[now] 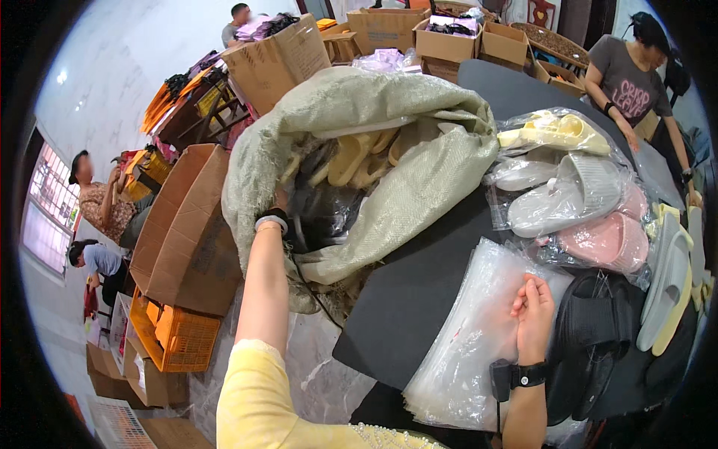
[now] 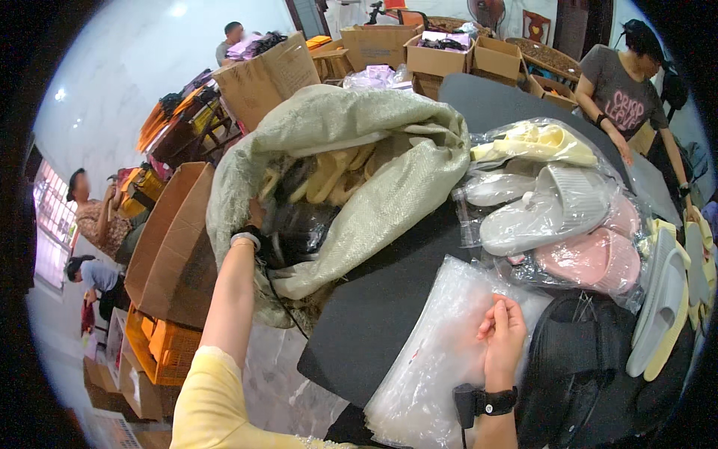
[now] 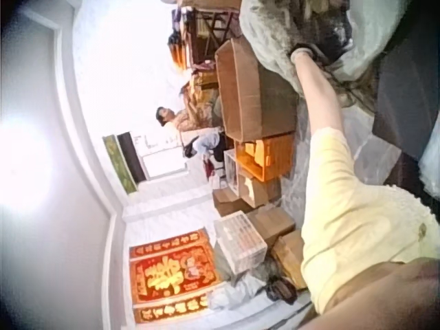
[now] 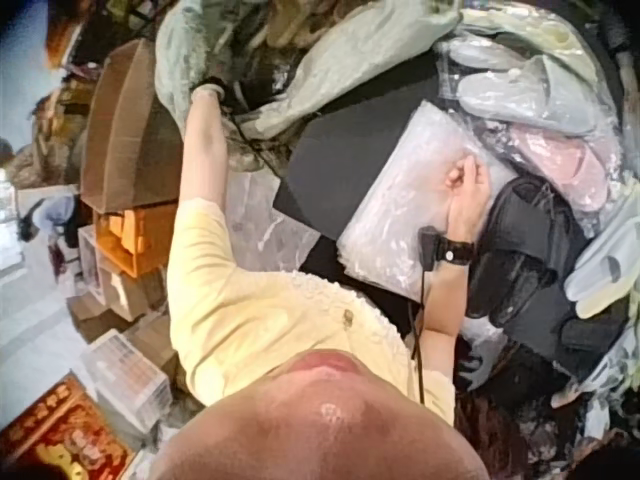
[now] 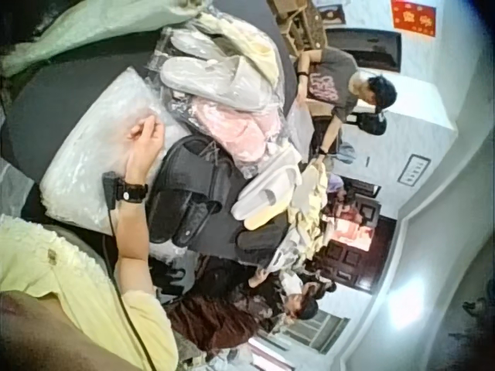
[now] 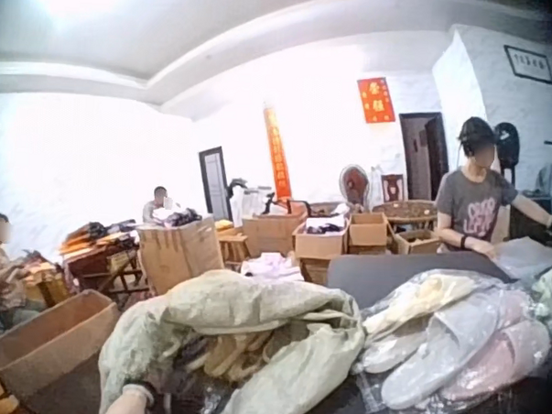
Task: Packing pairs of slippers into plastic bags at a workshop table.
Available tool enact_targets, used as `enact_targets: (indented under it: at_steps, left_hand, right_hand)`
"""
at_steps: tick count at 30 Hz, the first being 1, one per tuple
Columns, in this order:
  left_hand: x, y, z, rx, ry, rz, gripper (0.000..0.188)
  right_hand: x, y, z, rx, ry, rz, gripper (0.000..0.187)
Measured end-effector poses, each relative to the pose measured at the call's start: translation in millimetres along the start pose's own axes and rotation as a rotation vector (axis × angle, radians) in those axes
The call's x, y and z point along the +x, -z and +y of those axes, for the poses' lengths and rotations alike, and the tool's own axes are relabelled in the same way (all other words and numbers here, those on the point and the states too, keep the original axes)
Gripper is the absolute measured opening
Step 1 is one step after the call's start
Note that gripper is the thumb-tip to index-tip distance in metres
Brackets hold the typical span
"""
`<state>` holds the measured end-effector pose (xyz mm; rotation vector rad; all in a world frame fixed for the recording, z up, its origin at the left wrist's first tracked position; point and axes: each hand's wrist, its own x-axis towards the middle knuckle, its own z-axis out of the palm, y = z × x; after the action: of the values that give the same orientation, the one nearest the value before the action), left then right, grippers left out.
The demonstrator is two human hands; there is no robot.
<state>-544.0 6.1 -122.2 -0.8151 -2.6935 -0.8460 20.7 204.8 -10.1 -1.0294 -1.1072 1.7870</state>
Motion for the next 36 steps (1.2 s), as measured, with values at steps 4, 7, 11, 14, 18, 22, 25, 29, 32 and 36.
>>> enact_targets:
  at_steps: [4, 7, 11, 14, 18, 22, 25, 29, 32, 36]
  left_hand:
    - [-24.8, 32.5, 35.1, 0.022, -0.017, -0.017, 0.032]
    - [-4.6, 65.5, 72.3, 0.057, -0.006, -0.03, 0.032]
    - [-25.9, 110.6, 163.5, -0.097, -0.12, -0.005, 0.027]
    - [-44.1, 115.0, 235.1, 0.082, -0.113, 0.002, 0.018]
    - [-85.8, 111.7, 343.9, -0.398, -0.297, 0.064, 0.012]
    - [-89.8, 138.3, 438.0, -0.659, -0.329, 0.304, 0.019]
    - [-89.0, 147.6, 509.1, -0.876, -0.5, 0.474, 0.014]
    - [-132.9, 108.4, 595.8, -1.102, -0.832, 0.445, 0.011]
    - [-167.4, 47.5, 596.5, -0.865, -1.001, -0.056, 0.019]
    - [-207.9, 27.9, 572.4, -0.48, -1.281, -0.446, 0.072]
  right_hand:
    - [-0.1, 0.5, 2.9, -0.028, 0.021, 0.038, 0.019]
    - [1.6, 4.2, 3.0, -0.028, 0.045, 0.036, 0.019]
    - [7.1, 7.2, 8.9, -0.051, 0.065, 0.018, 0.019]
    - [8.7, 1.7, 12.6, -0.019, 0.045, 0.005, 0.019]
    - [16.5, 14.5, 15.7, 0.016, 0.069, -0.028, 0.019]
    - [24.1, 20.2, 24.8, 0.043, 0.058, -0.043, 0.02]
    - [17.3, 13.2, 19.1, 0.025, 0.065, -0.06, 0.019]
    - [26.6, 24.5, 27.4, 0.003, 0.078, -0.088, 0.019]
    - [15.4, 11.6, 26.6, -0.014, 0.108, -0.117, 0.018]
    - [20.8, 26.8, 36.2, -0.126, 0.168, -0.086, 0.015]
